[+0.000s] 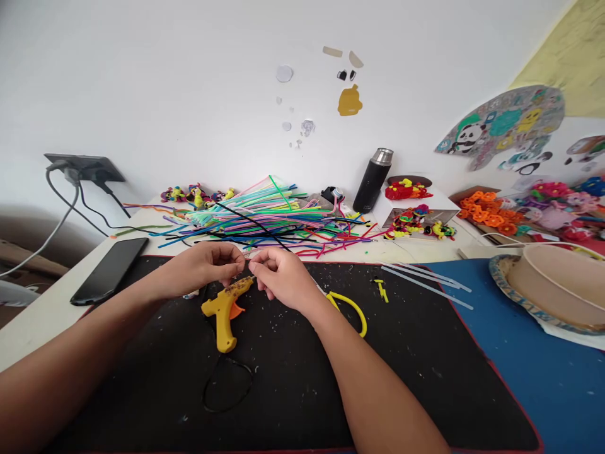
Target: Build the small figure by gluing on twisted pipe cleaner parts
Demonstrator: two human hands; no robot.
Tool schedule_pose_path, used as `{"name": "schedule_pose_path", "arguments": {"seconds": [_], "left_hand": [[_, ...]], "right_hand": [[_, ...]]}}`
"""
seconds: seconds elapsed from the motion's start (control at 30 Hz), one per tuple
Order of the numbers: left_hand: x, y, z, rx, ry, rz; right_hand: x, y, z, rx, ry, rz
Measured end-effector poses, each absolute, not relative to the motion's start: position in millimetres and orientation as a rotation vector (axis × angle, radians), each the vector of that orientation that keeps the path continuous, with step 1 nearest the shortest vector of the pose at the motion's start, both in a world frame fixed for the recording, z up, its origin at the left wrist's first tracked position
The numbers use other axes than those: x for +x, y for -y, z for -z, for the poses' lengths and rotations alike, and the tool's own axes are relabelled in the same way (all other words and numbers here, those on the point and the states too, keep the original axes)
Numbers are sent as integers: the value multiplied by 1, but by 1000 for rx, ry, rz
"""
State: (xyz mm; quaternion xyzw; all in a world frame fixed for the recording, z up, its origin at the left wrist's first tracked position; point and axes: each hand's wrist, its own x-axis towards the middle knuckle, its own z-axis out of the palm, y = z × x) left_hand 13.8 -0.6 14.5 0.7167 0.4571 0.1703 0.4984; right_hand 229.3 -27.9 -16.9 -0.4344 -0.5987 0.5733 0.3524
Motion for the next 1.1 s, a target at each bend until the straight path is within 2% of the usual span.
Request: {"name": "schedule_pose_path", "arguments": {"seconds": [0.47,1.1], "left_hand": [[15,1,-14,1735,-1049,-385],[14,4,-18,1755,-1007,-526]], "right_hand": [[230,29,21,-1160,1625,-1491],[228,31,13,-1062,1385,-1541]]}}
